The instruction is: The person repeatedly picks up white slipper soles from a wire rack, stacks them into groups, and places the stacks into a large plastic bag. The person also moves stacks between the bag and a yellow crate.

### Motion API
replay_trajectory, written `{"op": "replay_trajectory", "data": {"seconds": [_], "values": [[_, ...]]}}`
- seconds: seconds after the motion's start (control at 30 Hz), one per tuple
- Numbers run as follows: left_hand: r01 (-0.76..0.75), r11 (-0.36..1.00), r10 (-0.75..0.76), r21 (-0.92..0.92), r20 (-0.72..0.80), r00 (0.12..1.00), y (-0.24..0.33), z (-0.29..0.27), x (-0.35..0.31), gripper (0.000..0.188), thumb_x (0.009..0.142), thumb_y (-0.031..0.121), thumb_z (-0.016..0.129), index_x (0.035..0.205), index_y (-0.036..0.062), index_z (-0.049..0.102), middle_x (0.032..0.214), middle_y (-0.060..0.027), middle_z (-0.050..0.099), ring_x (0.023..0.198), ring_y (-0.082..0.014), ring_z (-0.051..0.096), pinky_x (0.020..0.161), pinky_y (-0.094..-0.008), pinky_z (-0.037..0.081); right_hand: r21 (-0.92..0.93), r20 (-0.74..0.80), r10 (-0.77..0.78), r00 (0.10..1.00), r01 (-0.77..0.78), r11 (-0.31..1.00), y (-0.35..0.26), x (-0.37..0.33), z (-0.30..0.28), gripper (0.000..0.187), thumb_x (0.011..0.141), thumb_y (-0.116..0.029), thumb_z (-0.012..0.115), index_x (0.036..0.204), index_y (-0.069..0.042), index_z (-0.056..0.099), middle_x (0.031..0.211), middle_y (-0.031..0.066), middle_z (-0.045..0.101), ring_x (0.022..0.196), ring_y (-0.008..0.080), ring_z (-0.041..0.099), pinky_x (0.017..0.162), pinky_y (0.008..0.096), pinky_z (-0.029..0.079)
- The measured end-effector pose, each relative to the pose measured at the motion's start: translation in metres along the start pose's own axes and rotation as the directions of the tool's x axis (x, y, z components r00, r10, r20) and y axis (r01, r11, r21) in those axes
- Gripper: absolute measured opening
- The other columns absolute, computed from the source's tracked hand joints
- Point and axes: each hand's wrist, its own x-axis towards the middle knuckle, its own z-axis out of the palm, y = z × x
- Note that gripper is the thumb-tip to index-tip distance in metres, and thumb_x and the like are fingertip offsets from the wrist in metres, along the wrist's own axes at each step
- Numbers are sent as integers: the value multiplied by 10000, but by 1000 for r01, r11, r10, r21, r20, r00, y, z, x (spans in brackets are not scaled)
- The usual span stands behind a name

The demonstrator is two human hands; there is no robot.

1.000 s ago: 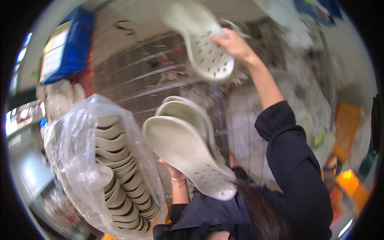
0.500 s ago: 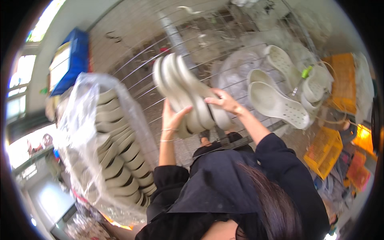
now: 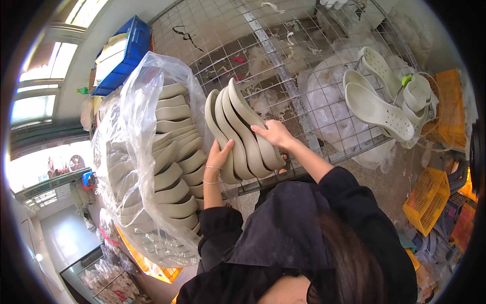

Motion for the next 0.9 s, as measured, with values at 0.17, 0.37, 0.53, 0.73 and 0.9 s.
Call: {"op": "replay_trajectory", "data": {"seconds": [0.17, 0.37, 0.53, 0.73, 0.9], "values": [[-210, 959, 183, -189, -150, 972, -17, -14, 30, 491, 910, 229, 666, 1291, -22, 488, 1180, -76, 606, 1044, -145, 575, 902, -282, 460, -86, -148, -197, 969, 186, 979, 12, -13, 1, 483, 898, -422, 567, 1045, 32, 642, 1058, 249, 617, 1021, 399, 582, 890, 442, 456], [-318, 882, 189, -349, -356, 915, 18, -14, 71, 417, 918, 207, 656, 1254, -27, 578, 1159, -88, 641, 1051, -134, 583, 924, -271, 449, -84, -67, -184, 981, 178, 980, 11, -43, 9, 644, 865, -326, 639, 1319, 78, 426, 1264, 266, 522, 1173, 384, 520, 993, 411, 416], [-288, 957, 264, 17, -457, 849, 35, -7, 88, 290, 832, 263, 744, 944, -3, 719, 870, -89, 714, 841, -105, 629, 768, -265, 502, -164, -181, -296, 938, 268, 949, 10, -41, 24, 590, 792, -208, 670, 1240, 100, 441, 1155, 276, 560, 1119, 416, 520, 949, 463, 426], [87, 860, 247, 502, -561, 790, 54, -20, 135, 589, 799, 606, 616, 737, 25, 694, 697, -167, 660, 675, -334, 592, 720, -408, 484, -236, -168, -267, 949, 224, 946, 9, -37, 32, 567, 854, -246, 621, 1275, 89, 443, 1221, 278, 531, 1156, 410, 506, 990, 431, 411], [62, 957, -86, -284, -76, 993, 26, -42, 97, 556, 976, 511, 439, 1307, 77, 542, 1259, -73, 606, 1170, -203, 549, 922, -349, 443, -163, -189, -363, 912, 335, 928, 29, -82, -4, 578, 882, -303, 614, 1312, 52, 460, 1294, 232, 502, 1171, 381, 512, 995, 418, 421]]}}
